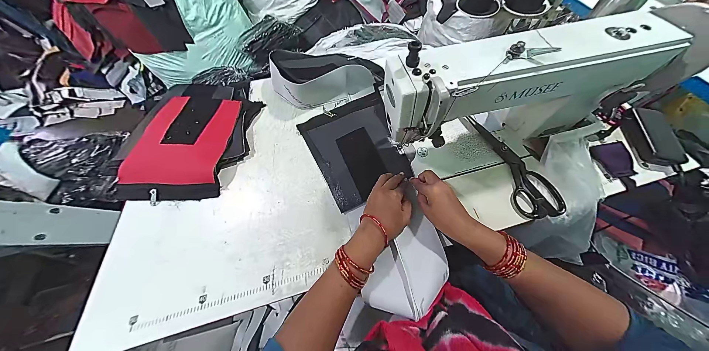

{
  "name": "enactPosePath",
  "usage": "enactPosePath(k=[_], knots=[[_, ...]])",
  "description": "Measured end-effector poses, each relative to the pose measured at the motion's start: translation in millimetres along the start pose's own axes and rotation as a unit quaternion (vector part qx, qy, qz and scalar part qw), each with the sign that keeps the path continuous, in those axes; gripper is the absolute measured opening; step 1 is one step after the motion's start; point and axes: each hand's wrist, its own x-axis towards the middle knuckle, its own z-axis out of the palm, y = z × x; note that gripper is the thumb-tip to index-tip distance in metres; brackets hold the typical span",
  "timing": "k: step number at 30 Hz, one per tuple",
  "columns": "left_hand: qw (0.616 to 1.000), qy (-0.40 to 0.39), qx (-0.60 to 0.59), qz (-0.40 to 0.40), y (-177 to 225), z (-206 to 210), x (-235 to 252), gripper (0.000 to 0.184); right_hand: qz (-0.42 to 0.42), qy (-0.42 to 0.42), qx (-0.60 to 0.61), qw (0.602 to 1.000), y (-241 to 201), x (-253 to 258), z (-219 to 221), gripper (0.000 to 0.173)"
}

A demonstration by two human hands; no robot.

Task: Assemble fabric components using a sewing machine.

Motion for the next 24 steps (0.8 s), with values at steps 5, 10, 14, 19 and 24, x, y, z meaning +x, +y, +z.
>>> enactPosePath(k=[5,10,14,19,24], knots=[[0.992,0.092,-0.074,0.043,-20.4,-3.0,4.0,0.026,0.002,0.001,0.035,0.999,3.0,0.6,-4.3,0.034],[0.997,0.046,-0.016,0.061,-22.4,-3.9,15.2,0.027,0.052,0.023,0.151,0.987,14.5,1.7,-7.0,0.032],[0.998,0.006,0.02,0.06,-18.7,-4.8,19.0,0.032,0.081,0.051,0.226,0.969,19.6,0.7,-3.3,0.03],[0.98,-0.083,0.152,0.095,-7.2,-11.4,19.4,0.038,0.08,0.055,0.24,0.966,19.9,-0.6,-1.3,0.031],[0.949,-0.121,0.252,0.146,-1.0,-15.5,21.0,0.033,0.071,0.049,0.229,0.97,20.6,-0.5,-2.0,0.032]])
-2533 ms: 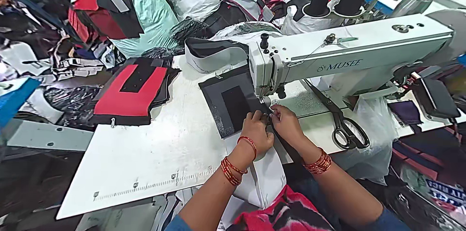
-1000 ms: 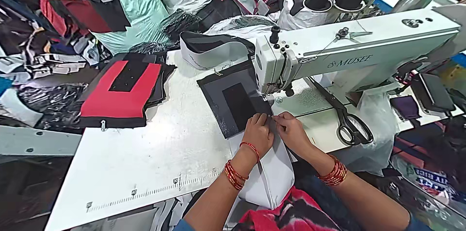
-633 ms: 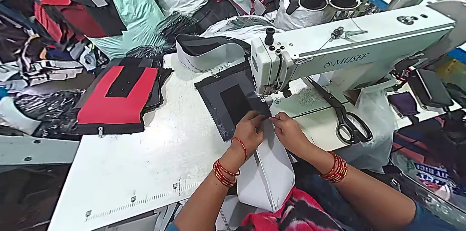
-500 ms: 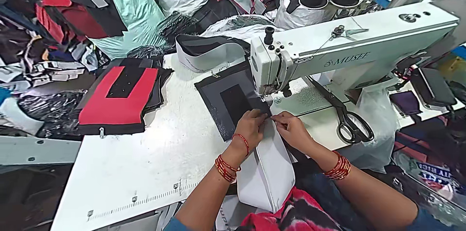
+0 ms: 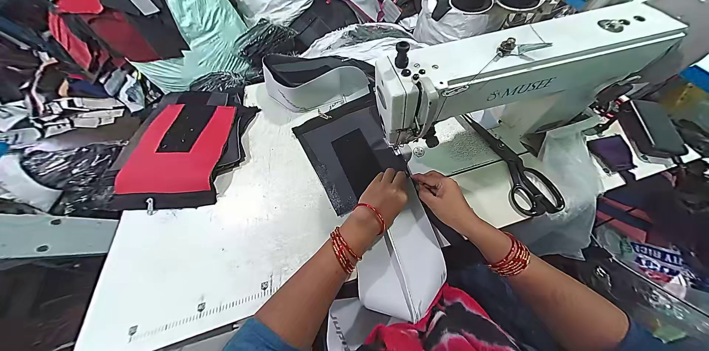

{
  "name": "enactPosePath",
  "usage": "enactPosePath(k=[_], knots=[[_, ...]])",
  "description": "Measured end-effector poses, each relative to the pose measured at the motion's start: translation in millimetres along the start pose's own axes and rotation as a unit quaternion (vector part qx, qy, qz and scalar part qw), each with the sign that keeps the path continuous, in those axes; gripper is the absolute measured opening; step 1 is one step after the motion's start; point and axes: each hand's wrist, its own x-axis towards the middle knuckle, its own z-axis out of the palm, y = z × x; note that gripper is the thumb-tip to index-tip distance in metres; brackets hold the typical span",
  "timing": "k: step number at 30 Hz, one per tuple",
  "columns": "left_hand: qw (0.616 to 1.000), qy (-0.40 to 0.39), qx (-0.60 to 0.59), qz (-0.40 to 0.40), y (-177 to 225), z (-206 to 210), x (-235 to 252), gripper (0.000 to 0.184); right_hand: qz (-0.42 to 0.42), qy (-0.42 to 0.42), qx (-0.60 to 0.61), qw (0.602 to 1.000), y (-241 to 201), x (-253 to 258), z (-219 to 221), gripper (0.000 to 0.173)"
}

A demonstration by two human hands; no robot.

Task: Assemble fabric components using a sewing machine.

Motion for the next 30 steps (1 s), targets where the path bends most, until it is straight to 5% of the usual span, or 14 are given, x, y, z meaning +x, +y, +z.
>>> enactPosePath(k=[16,22,26,30], knots=[[0.989,0.145,0.009,0.016,-6.1,24.2,-4.4,0.029,-0.013,-0.032,-0.027,0.999,-2.9,0.8,-3.3,0.033],[0.985,0.152,-0.085,0.005,-12.3,25.3,-6.4,0.033,-0.012,-0.069,-0.085,0.994,-11.2,2.8,-5.4,0.034],[0.98,0.09,-0.179,0.015,-23.9,17.6,-8.6,0.047,-0.016,-0.092,-0.139,0.986,-19.4,1.5,-3.5,0.036],[0.949,0.152,-0.273,0.04,-37.5,23.1,-6.7,0.035,-0.036,-0.088,-0.197,0.976,-23.8,-1.6,4.1,0.037]])
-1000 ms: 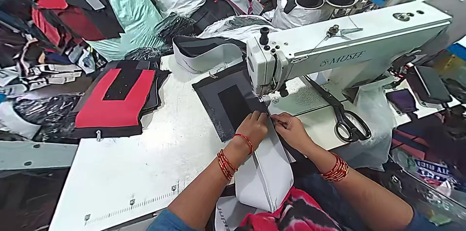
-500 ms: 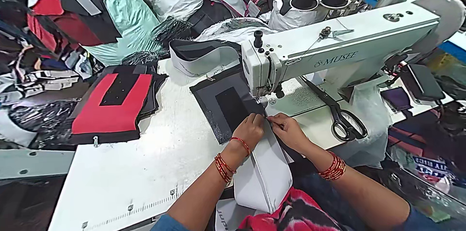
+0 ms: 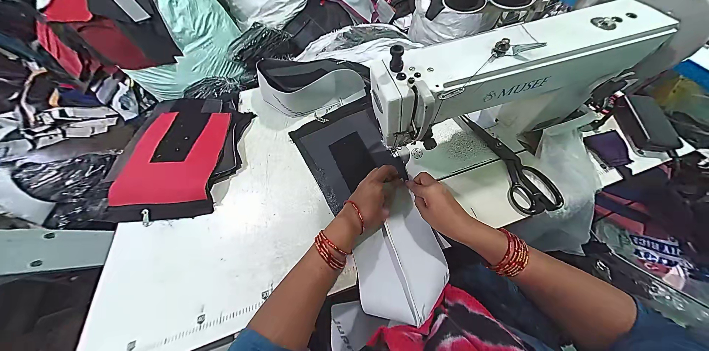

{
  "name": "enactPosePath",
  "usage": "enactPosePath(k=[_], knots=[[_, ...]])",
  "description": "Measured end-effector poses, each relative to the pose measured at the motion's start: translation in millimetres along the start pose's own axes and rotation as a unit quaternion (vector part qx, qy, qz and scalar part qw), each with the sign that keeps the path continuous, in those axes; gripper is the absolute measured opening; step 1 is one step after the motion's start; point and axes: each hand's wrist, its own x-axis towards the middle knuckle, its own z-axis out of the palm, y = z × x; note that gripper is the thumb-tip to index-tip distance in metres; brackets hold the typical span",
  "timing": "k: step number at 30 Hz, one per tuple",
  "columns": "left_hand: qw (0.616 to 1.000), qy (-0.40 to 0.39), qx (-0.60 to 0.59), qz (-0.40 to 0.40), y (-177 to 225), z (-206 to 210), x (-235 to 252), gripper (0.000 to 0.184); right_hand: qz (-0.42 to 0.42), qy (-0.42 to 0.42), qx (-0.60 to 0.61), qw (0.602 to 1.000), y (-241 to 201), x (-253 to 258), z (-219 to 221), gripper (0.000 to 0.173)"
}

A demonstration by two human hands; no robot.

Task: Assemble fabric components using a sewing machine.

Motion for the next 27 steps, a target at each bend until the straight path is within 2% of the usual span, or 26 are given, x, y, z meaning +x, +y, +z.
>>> enactPosePath(k=[2,3,6,8,9,10,15,18,21,24,27], knots=[[0.999,0.021,-0.029,-0.009,-5.5,0.0,2.6,0.027,-0.011,0.009,-0.02,1.0,-0.1,-1.0,4.0,0.036],[0.999,0.013,-0.031,-0.015,-6.6,-1.8,5.1,0.03,-0.015,0.013,-0.026,0.999,-0.2,-1.5,5.4,0.036],[0.993,-0.108,0.025,-0.035,2.7,-15.3,16.9,0.048,-0.012,0.016,-0.038,0.999,-2.2,-1.4,7.1,0.033],[0.972,-0.211,0.082,-0.062,14.8,-21.9,25.9,0.062,-0.001,0.002,-0.049,0.999,-4.8,-1.3,5.8,0.033],[0.966,-0.231,0.1,-0.065,17.6,-22.1,27.4,0.066,0.001,0.001,-0.052,0.999,-5.2,-1.3,5.4,0.032],[0.966,-0.231,0.105,-0.059,17.8,-21.2,25.8,0.066,0.004,-0.001,-0.054,0.999,-5.6,-1.4,5.5,0.032],[0.989,-0.123,0.078,-0.03,9.4,-11.7,6.0,0.061,0.012,-0.005,-0.064,0.998,-9.4,-1.2,6.5,0.033],[0.992,-0.097,0.072,-0.034,6.8,-6.9,2.5,0.06,0.0,0.013,-0.071,0.997,-7.5,-0.4,8.8,0.032],[0.996,-0.044,0.081,0.007,-2.7,-0.1,1.2,0.054,-0.019,0.04,-0.074,0.996,-3.1,4.5,11.3,0.029],[0.996,-0.007,0.085,0.029,-10.5,2.2,3.4,0.05,-0.014,0.044,-0.072,0.996,-3.4,11.4,12.1,0.03],[0.996,-0.002,0.088,0.014,-12.2,-0.6,8.7,0.048,-0.004,0.038,-0.065,0.997,-4.9,19.4,10.2,0.031]])
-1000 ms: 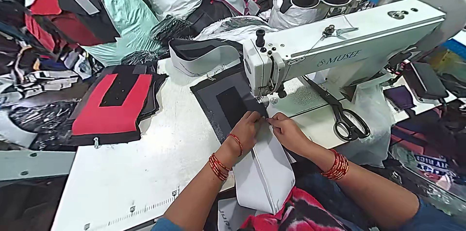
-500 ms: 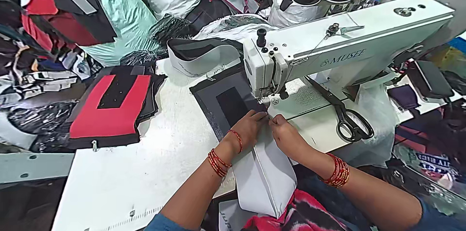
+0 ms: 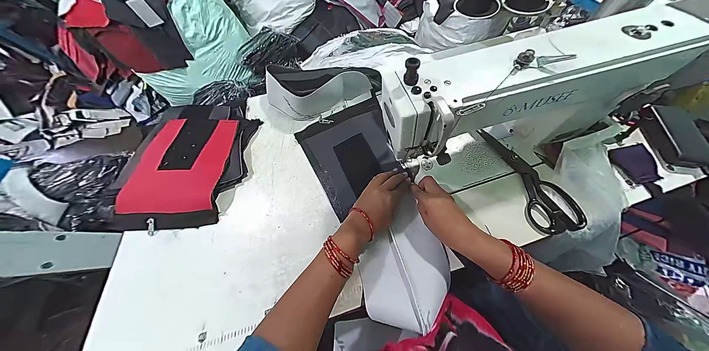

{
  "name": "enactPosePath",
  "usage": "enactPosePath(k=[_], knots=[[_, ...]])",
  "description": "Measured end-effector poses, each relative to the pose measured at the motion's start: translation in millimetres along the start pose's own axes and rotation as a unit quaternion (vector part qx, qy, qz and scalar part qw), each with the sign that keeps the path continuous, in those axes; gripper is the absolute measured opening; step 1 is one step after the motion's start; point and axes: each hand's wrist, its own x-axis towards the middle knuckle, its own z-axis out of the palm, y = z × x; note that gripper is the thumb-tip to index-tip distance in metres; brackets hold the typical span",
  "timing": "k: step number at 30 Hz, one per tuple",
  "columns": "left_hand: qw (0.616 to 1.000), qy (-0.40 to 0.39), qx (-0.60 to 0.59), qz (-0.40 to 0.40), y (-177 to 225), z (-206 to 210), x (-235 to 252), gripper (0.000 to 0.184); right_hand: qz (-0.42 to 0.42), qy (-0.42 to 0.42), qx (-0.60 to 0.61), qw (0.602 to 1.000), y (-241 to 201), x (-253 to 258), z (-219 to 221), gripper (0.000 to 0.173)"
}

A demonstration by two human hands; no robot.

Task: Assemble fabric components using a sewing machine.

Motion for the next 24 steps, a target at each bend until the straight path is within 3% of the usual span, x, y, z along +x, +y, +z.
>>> enactPosePath(k=[4,8,18,24], knots=[[1.0,-0.004,-0.009,-0.027,-4.3,-2.9,6.0,0.048,0.035,-0.06,0.004,0.998,-3.1,12.1,-7.6,0.037],[0.997,-0.035,-0.017,-0.064,-4.2,-8.2,11.9,0.047,0.049,-0.078,-0.002,0.996,-5.8,20.4,-11.3,0.038],[0.997,-0.013,-0.033,-0.07,-6.3,-6.7,13.7,0.044,0.033,-0.06,0.005,0.998,-4.1,23.5,-11.3,0.038],[0.991,-0.05,-0.03,-0.117,-8.9,-9.4,22.6,0.043,0.067,-0.115,-0.02,0.991,-6.6,39.4,-16.7,0.042]])
